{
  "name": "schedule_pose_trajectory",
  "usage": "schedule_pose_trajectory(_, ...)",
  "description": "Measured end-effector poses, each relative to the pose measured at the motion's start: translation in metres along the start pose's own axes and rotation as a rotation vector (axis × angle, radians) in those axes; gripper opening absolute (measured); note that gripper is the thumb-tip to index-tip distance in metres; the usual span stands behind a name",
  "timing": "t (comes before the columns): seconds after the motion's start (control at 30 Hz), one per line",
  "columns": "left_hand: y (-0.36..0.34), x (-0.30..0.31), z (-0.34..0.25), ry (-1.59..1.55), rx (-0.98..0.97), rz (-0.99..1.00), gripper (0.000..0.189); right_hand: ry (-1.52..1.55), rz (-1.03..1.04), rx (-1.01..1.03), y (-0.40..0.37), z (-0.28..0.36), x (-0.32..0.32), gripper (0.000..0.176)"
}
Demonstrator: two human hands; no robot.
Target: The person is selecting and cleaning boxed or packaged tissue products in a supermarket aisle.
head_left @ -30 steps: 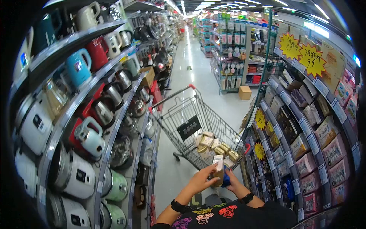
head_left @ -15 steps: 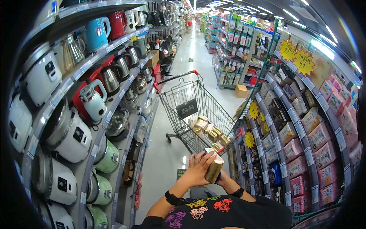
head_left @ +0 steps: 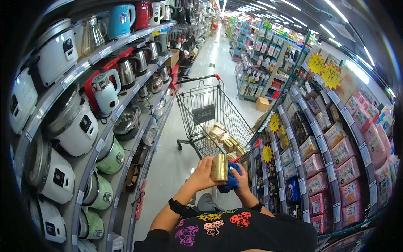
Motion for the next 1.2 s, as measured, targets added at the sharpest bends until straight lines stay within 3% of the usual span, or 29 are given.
schedule_pose_trajectory(0.1, -0.002, -0.002, 0.007, -0.128, 0.095, 0.085, 0.100, -0.005, 0.034, 0.162, 0.001, 0.021, -0.006, 0.023)
schedule_pose_trajectory(0.23, -0.006, -0.008, 0.011, -0.491, 0.163, 0.209, 0.088, -0.182, 0.094, 0.412, -0.002, 0.047, -0.022, 0.023)
schedule_pose_trajectory(0.33, -0.002, 0.003, 0.008, -0.508, 0.215, 0.200, 0.085, -0.440, 0.120, 0.585, -0.005, 0.048, -0.030, 0.022)
schedule_pose_trajectory(0.47, 0.005, 0.025, 0.008, -0.490, 0.144, 0.050, 0.083, -0.657, 0.145, 0.716, -0.002, 0.041, -0.035, 0.031)
schedule_pose_trajectory(0.6, 0.013, 0.033, -0.001, -0.517, 0.089, 0.066, 0.086, -0.686, 0.116, 0.539, 0.008, 0.026, -0.016, 0.030)
schedule_pose_trajectory(0.73, 0.009, 0.002, 0.001, -0.625, 0.096, 0.244, 0.091, -0.495, -0.010, 0.323, 0.001, 0.017, 0.005, 0.030)
schedule_pose_trajectory(0.87, 0.012, -0.015, 0.000, -0.581, 0.049, 0.353, 0.089, -0.707, -0.028, 0.471, -0.002, 0.030, 0.009, 0.028)
schedule_pose_trajectory(0.97, 0.017, -0.015, -0.004, -0.563, 0.119, 0.462, 0.086, -0.772, -0.060, 0.641, -0.002, 0.058, -0.003, 0.030)
schedule_pose_trajectory(1.07, 0.020, -0.021, -0.005, -0.602, 0.168, 0.412, 0.084, -0.869, -0.060, 0.843, -0.007, 0.076, -0.016, 0.034)
schedule_pose_trajectory(1.2, 0.017, -0.030, 0.006, -0.976, 0.336, 0.254, 0.081, -0.865, 0.014, 0.948, -0.022, 0.067, -0.022, 0.040)
Point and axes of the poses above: each hand's wrist, its own y-axis towards the middle knuckle, its own x-axis out of the back of the hand, z = x × y, the point moved 2 cm from there along y, towards the middle knuckle, and after that the axes turned 6 degrees about y, right-handed, at the moved point
